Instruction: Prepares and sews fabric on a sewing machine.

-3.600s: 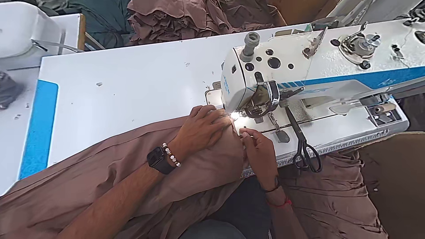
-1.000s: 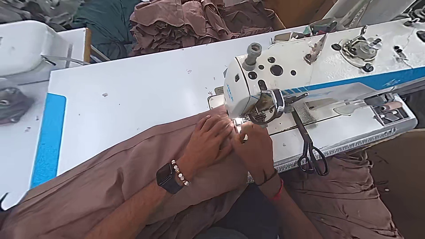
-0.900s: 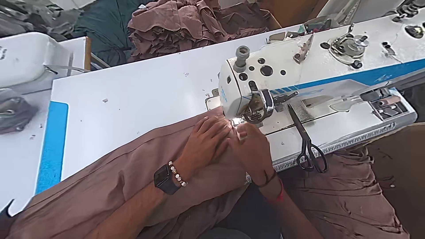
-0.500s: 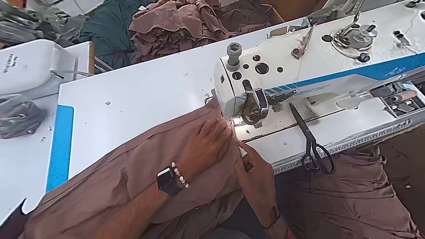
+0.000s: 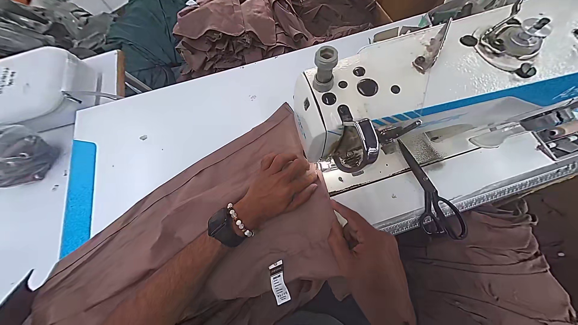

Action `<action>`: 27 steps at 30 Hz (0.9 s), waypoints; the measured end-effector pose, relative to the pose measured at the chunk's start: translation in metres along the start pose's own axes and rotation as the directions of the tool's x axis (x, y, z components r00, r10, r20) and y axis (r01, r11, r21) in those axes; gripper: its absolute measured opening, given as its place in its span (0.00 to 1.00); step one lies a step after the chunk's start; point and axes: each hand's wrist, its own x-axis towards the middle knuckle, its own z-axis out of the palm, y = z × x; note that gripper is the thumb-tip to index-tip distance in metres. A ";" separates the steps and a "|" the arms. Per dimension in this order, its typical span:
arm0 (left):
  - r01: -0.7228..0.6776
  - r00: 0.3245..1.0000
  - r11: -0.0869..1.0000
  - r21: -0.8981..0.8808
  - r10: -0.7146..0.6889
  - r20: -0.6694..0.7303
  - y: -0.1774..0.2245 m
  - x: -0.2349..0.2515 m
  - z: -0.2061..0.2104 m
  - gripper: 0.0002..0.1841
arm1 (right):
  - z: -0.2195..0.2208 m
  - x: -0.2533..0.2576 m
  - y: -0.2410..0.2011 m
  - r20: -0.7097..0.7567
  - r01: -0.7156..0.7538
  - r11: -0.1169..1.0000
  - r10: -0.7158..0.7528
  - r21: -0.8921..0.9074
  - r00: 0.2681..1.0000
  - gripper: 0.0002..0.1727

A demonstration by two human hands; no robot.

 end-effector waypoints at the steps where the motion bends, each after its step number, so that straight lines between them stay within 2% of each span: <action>1: -0.041 0.999 0.999 0.000 0.041 -0.008 -0.005 0.003 0.000 0.17 | -0.002 0.010 -0.002 0.003 0.034 0.999 -0.034 -0.034 0.999 0.22; 3: -0.109 0.994 0.994 0.016 0.109 -0.011 -0.012 0.007 -0.002 0.16 | 0.000 0.036 -0.005 0.059 0.072 0.987 -0.064 -0.146 0.996 0.24; 5: -0.052 0.997 0.998 0.023 0.051 0.060 0.000 0.006 -0.007 0.15 | 0.011 0.061 -0.001 0.176 0.054 0.956 -0.003 -0.287 0.984 0.25; 7: 0.160 0.980 0.986 -0.045 -0.153 0.126 0.020 0.005 -0.011 0.15 | 0.021 0.071 0.007 0.213 0.041 0.922 0.046 -0.385 0.976 0.28; 9: 0.388 0.915 0.907 -0.162 -0.357 0.190 0.035 -0.003 -0.010 0.18 | 0.024 0.054 0.020 0.128 0.073 0.900 -0.020 -0.429 0.992 0.30; 10: 0.418 0.903 0.889 -0.184 -0.385 0.190 0.038 -0.008 -0.008 0.19 | 0.021 0.040 0.025 0.117 0.089 0.908 -0.044 -0.410 0.992 0.32; 13: 0.280 0.956 0.956 -0.090 -0.268 0.123 0.036 -0.021 0.001 0.21 | 0.015 -0.021 0.038 0.088 0.140 0.949 -0.120 -0.281 0.989 0.26; 15: 0.225 0.970 0.973 -0.060 -0.217 0.111 0.038 -0.020 0.002 0.19 | 0.015 -0.062 0.038 0.209 0.200 0.951 -0.151 -0.235 0.966 0.18; 16: 0.212 0.973 0.976 -0.056 -0.205 0.106 0.038 -0.018 0.002 0.19 | 0.016 -0.077 0.037 0.322 0.247 0.944 -0.169 -0.219 0.932 0.14; 17: 0.203 0.975 0.978 -0.056 -0.197 0.104 0.039 -0.018 0.002 0.18 | 0.018 -0.088 0.037 0.481 0.289 0.933 -0.156 -0.216 0.863 0.13; 18: 0.199 0.975 0.978 -0.063 -0.191 0.110 0.040 -0.018 0.001 0.18 | 0.017 -0.093 0.035 0.651 0.287 0.939 -0.099 -0.188 0.752 0.13; 19: 0.190 0.976 0.980 -0.064 -0.181 0.118 0.039 -0.016 -0.001 0.18 | 0.016 -0.089 0.034 0.766 0.235 0.963 -0.053 -0.130 0.641 0.11; 20: 0.177 0.978 0.982 -0.063 -0.169 0.123 0.037 -0.013 -0.003 0.18 | 0.015 -0.080 0.031 0.775 0.151 0.987 -0.048 -0.061 0.630 0.11; 21: 0.168 0.980 0.984 -0.066 -0.159 0.119 0.035 -0.011 -0.004 0.18 | 0.015 -0.069 0.028 0.654 0.105 0.994 -0.087 0.011 0.752 0.12; 22: 0.163 0.982 0.984 -0.077 -0.155 0.109 0.034 -0.010 -0.003 0.17 | 0.016 -0.055 0.025 0.443 0.113 0.993 -0.121 0.045 0.888 0.12; 23: 0.159 0.984 0.984 -0.085 -0.150 0.099 0.033 -0.011 -0.003 0.17 | 0.019 -0.035 0.023 0.209 0.147 0.988 -0.151 0.037 0.966 0.13; 24: 0.150 0.986 0.984 -0.091 -0.142 0.092 0.032 -0.013 -0.003 0.17 | 0.021 -0.011 0.023 0.037 0.153 0.988 -0.153 0.009 0.987 0.13; 25: 0.139 0.988 0.986 -0.091 -0.132 0.081 0.031 -0.013 -0.002 0.17 | 0.022 0.011 0.025 -0.071 0.139 0.990 -0.141 -0.032 0.987 0.14; 27: 0.140 0.989 0.987 -0.082 -0.135 0.064 0.030 -0.015 0.000 0.17 | 0.026 0.040 0.034 -0.136 0.064 0.986 -0.086 -0.155 0.987 0.15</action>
